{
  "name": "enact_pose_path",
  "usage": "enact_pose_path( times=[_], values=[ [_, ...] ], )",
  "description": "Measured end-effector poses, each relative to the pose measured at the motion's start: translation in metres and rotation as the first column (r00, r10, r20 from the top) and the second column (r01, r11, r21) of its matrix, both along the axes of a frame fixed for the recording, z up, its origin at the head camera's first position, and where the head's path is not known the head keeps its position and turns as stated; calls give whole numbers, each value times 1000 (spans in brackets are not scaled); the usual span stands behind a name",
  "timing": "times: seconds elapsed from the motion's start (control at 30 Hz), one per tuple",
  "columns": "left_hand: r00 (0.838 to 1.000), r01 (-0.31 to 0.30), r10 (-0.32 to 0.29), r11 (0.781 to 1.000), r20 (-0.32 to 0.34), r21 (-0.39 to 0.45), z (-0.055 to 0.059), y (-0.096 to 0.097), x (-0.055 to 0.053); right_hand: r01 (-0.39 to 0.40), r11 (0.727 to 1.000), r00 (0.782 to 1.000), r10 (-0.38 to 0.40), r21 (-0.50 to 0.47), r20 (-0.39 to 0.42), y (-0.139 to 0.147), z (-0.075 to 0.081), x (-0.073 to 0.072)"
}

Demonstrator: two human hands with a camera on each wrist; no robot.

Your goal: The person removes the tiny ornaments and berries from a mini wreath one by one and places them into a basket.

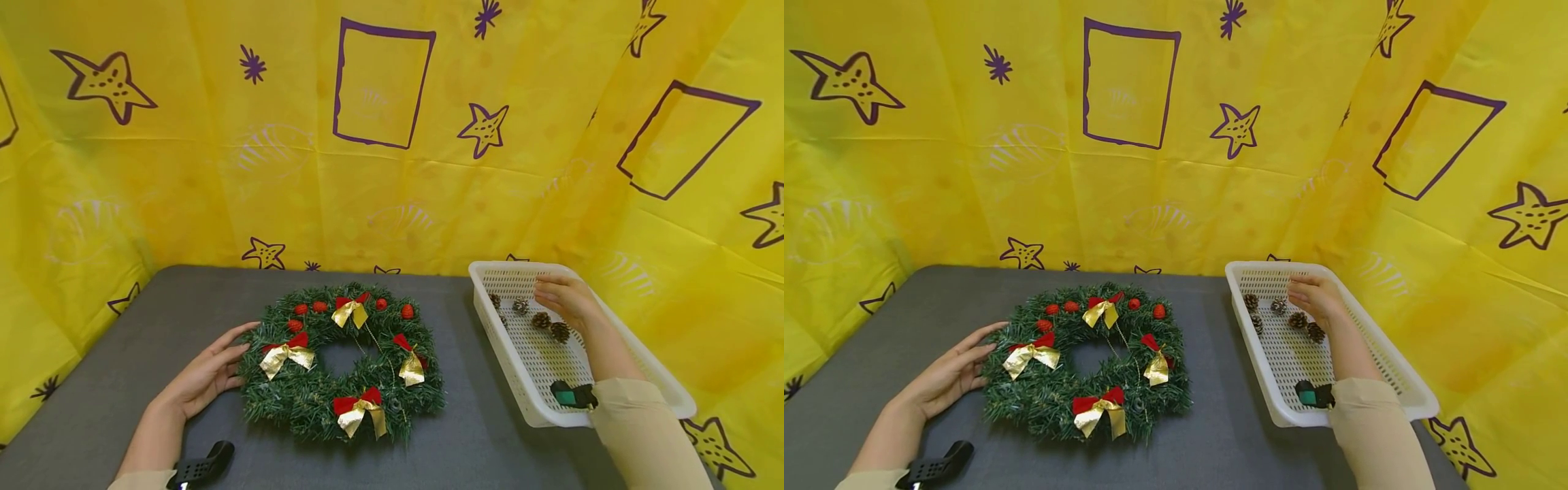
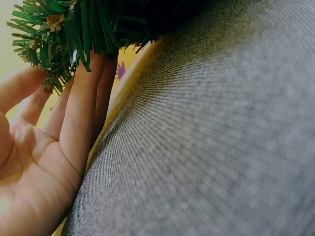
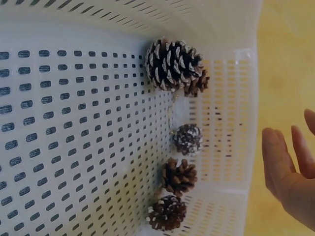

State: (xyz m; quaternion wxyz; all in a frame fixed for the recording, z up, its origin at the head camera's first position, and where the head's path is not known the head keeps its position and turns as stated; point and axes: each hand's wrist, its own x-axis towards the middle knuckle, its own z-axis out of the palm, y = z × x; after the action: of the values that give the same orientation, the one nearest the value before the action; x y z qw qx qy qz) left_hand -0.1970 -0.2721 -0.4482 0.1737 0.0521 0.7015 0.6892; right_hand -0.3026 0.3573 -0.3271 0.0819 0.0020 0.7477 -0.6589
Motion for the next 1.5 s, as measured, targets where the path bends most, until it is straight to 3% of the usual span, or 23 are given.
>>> enact_pose_path(
  times=[0.3, 0.63, 0.9, 1.07, 1.5],
  values=[
    [1000, 8, -8, 1000, -8, 7, -2, -1, 0, -18, 1000, 1000, 18, 8, -12, -2, 10, -1],
    [1000, 12, -12, 1000, -7, 16, -1, -1, 0, -26, 998, 999, 27, 49, -30, -15, 39, -3],
    [1000, 14, -14, 1000, -16, -19, 0, -1, 0, -55, 988, 997, 63, 142, -52, -36, 58, -10],
    [1000, 12, -12, 1000, -18, -21, 0, 0, 0, -71, 989, 995, 79, 127, -56, -51, 67, -12],
    [1000, -4, 3, 999, -4, -38, 0, 0, 0, -136, 983, 986, 146, 126, -75, -101, 72, -12]
  ],
)
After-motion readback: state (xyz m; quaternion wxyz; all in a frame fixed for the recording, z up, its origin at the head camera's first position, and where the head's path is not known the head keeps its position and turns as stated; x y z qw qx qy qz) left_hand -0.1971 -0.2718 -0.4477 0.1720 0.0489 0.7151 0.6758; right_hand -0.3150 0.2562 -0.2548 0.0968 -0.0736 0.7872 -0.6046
